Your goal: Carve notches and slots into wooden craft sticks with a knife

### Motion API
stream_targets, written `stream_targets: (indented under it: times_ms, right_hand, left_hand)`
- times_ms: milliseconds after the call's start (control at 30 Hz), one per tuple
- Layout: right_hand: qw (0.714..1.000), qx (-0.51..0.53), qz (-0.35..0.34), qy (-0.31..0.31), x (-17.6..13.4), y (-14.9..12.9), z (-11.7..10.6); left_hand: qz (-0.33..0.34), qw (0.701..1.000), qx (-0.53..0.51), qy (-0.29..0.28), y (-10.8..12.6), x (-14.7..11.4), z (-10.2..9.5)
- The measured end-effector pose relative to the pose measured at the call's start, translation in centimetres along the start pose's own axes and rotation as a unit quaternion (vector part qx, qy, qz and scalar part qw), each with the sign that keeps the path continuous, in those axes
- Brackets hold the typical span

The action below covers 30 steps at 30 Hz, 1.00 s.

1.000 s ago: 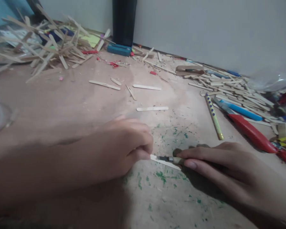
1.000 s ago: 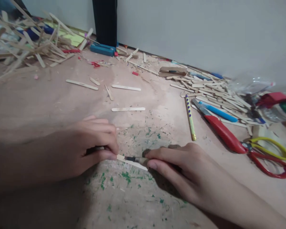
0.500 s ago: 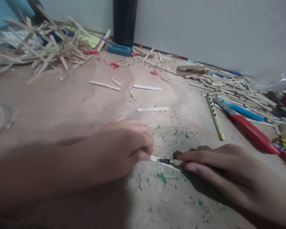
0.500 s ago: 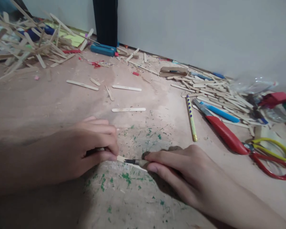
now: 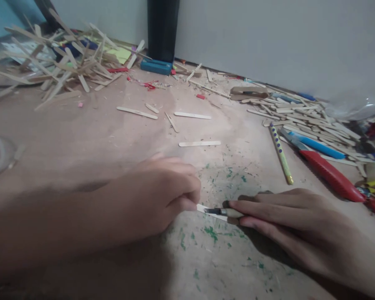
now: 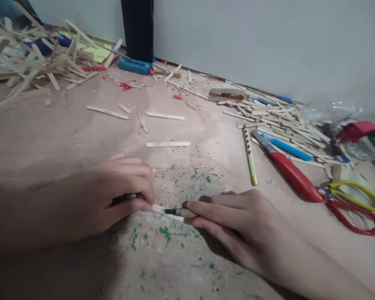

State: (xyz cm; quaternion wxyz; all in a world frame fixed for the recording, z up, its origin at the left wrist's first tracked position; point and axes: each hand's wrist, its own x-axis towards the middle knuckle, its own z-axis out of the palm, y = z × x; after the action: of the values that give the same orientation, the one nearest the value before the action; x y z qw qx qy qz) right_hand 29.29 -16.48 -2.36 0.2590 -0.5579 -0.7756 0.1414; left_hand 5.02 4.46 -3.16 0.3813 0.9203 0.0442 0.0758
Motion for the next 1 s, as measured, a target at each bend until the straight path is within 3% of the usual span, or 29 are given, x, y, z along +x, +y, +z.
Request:
stream_targets:
  times_ms: [300,500,767,1000]
  right_hand:
    - [0.999,-0.025,-0.035,-0.002,-0.8,0.5,-0.3]
    - [1.000,-0.006,0.023,-0.005,-0.3,0.2,-0.5]
    - [1.000,0.012,0.021,-0.014,0.2,-0.1,-0.3]
    - [0.994,0.056,0.077,-0.048,0.1,-0.7,-0.7]
  left_hand:
    - [0.001,1.000,-0.001,-0.001,0.0,0.0,-0.1]
    - [-0.001,1.000,0.014,-0.001,0.0,0.0,-0.2]
    - [-0.005,1.000,0.014,-0.010,0.2,0.1,-0.1]
    - [-0.016,1.000,0.010,-0.011,0.0,0.3,0.0]
